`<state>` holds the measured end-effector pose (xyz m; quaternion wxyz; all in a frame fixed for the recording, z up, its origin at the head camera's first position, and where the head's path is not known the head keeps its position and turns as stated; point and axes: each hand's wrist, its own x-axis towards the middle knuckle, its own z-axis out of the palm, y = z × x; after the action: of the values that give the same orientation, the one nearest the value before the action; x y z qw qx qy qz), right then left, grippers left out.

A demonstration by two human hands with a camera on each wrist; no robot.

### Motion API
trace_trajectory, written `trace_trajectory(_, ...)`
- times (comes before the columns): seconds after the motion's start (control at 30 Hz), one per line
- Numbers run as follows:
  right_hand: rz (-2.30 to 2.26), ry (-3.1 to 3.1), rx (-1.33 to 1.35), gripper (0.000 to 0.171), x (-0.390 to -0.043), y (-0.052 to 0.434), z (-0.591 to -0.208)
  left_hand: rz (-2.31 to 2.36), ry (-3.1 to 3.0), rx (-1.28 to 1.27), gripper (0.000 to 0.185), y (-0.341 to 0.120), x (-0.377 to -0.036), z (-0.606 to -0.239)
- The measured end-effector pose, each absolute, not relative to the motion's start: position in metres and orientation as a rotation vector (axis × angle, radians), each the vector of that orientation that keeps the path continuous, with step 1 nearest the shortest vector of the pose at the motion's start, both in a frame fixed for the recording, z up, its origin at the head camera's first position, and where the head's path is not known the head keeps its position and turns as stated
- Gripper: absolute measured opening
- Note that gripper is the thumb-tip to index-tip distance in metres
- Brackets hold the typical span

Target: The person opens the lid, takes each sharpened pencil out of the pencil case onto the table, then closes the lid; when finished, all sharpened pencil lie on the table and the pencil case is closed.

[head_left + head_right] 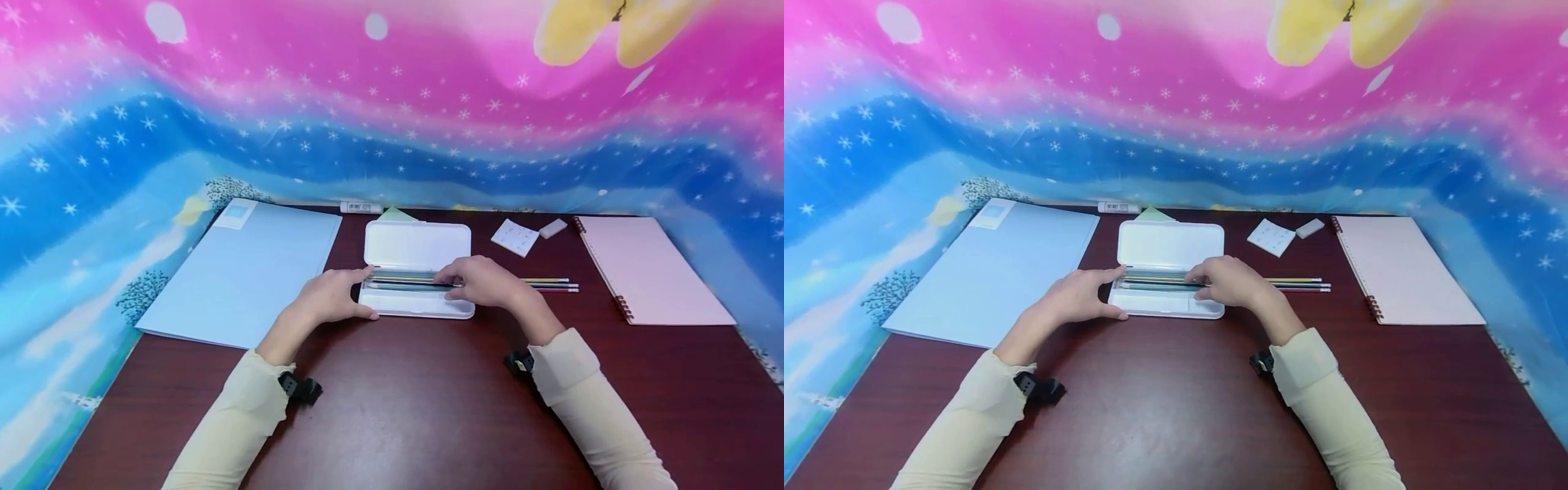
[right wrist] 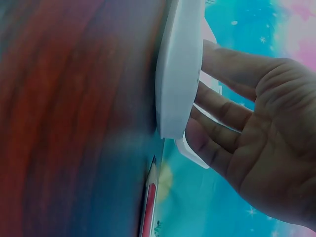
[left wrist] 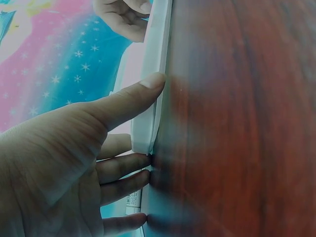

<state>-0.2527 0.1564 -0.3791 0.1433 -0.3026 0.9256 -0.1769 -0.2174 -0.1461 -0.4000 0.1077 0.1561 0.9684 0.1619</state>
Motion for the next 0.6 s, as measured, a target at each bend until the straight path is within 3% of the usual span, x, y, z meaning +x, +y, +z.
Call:
trace_trajectory(0.37,-0.455,2.699,-0.904,0.023,-0.2505,0.1530,-0.3837,0.472,2.859,0.464,0.097,-0.1464,-0.2151,-0.4034)
trace_trajectory(0.6,-0.308,2.737,-0.932,0.026,-0.2476,0.1496,-0.3833,0.471,2.862,0.466,0.097,-0.1460,-0.2164,-0.4014)
